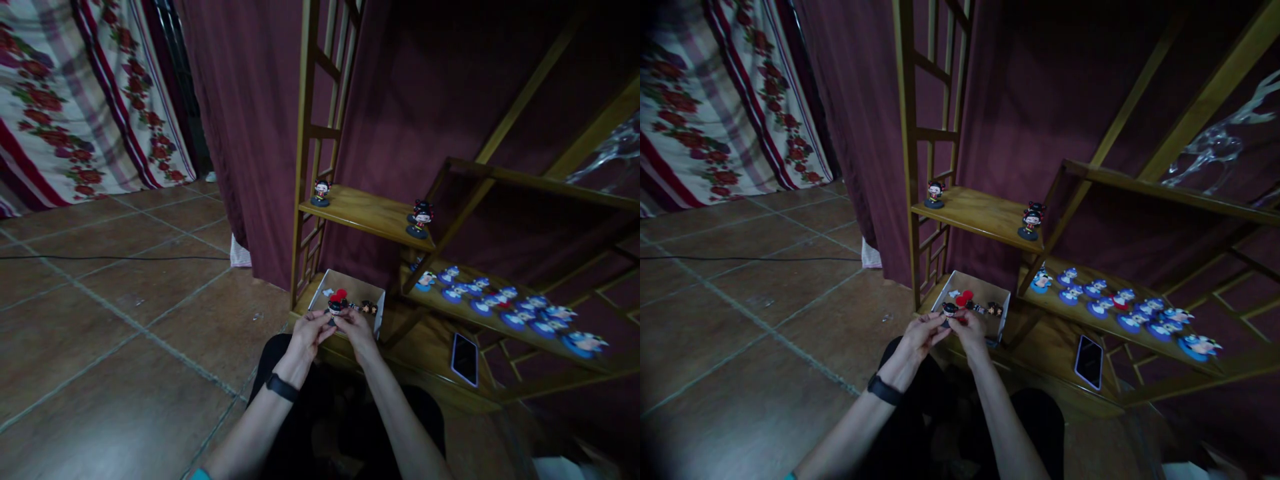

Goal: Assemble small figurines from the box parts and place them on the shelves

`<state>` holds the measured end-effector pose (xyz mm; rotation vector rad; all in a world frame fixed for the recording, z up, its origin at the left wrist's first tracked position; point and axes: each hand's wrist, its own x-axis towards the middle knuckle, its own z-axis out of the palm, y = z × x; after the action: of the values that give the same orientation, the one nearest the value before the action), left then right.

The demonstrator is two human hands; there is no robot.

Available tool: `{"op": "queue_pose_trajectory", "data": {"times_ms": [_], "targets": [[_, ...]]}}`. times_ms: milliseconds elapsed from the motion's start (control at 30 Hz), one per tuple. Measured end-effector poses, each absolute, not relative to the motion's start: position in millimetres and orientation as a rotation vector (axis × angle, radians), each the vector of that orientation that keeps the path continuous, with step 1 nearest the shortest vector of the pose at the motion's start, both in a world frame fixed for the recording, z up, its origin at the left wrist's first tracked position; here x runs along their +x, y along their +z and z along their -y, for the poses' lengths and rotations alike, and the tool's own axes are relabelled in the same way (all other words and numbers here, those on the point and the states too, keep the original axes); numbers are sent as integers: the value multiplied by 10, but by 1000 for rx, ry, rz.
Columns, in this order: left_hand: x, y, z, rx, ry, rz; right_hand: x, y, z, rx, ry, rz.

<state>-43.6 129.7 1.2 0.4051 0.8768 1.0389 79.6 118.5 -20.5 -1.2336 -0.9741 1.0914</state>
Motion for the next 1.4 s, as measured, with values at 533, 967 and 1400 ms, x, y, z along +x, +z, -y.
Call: {"op": "queue_pose_trajectory", "data": {"times_ms": [533,967,1400], "targets": [[-311,102,-1166,662,1385,-962,793,-92,-1117,-1176,1097,957],[-313,55,-1208,794,1473,-957,723,-128,-1127,-1104,1098,911],[-380,113,-1080,851,1548,-936,597,99,-983,-1187,935,1089]]}}
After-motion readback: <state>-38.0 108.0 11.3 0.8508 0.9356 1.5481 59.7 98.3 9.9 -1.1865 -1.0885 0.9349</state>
